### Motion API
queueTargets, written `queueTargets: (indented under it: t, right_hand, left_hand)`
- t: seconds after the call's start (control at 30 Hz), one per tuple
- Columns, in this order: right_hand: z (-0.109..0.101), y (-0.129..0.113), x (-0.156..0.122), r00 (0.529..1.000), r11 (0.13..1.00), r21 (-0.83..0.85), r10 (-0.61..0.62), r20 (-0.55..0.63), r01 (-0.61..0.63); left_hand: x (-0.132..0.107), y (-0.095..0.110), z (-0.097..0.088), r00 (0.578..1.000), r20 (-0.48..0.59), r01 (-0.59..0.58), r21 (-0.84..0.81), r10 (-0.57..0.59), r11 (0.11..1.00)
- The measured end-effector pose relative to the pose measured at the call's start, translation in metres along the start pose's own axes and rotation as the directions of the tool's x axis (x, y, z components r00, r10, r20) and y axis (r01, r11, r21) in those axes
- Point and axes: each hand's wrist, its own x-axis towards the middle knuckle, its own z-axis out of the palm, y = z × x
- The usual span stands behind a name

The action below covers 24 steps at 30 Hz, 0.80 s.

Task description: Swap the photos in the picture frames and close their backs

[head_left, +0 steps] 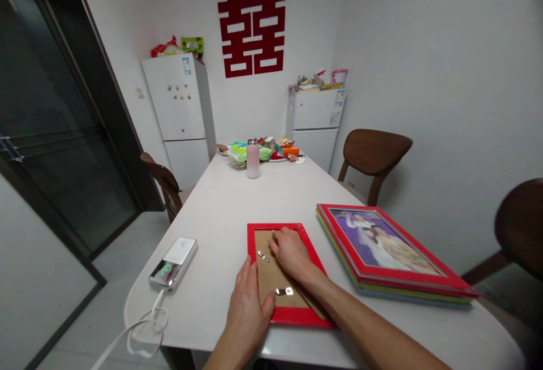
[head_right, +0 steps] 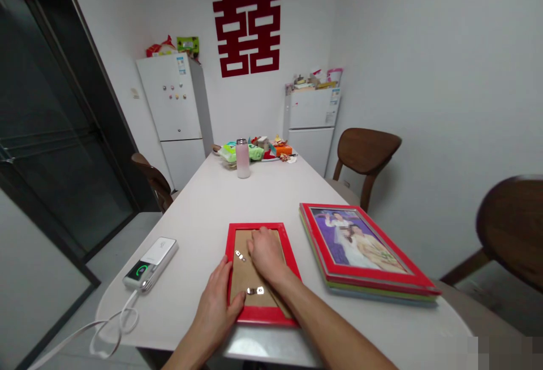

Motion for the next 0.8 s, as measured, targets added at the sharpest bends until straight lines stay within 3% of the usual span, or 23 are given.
queueTargets:
  t: [0.13, 0.3, 0.4, 0.53, 0.63, 0.8]
  right_hand:
    - [0.000, 0.015, 0.014, 0.995, 0.995, -0.024, 0.102, -0.020, -0.102]
    - [-0.003, 0.015, 0.016, 0.997, 0.997, 0.001, 0.073, -0.014, -0.073]
    - [-0.017, 0.016, 0.003, 0.999, 0.999, 0.024, 0.035, -0.015, -0.035]
    - [-0.037, 0.023, -0.036, 0.995, 0.995, 0.077, -0.075, 0.059, 0.071]
    - [-0.040, 0.027, -0.062, 0.991, 0.991, 0.101, -0.094, 0.096, 0.084]
    - [-0.037, 0.030, -0.063, 0.995, 0.982, 0.180, -0.069, 0.077, 0.054]
  left_hand:
    - [0.003, 0.000, 0.005, 1.000, -0.023, -0.013, -0.013, 0.013, 1.000]
    - [0.005, -0.002, 0.008, 0.998, -0.058, -0.034, -0.032, 0.032, 0.999]
    - [0.005, -0.002, 0.008, 0.997, -0.065, -0.034, -0.045, 0.031, 0.998]
    - [0.004, -0.003, 0.008, 0.997, -0.069, -0.023, -0.054, 0.019, 0.998]
    - [0.005, -0.003, 0.010, 0.997, -0.073, -0.021, -0.049, 0.017, 0.999]
    - [0.006, 0.000, 0.006, 0.998, -0.059, 0.020, -0.162, -0.030, 0.987]
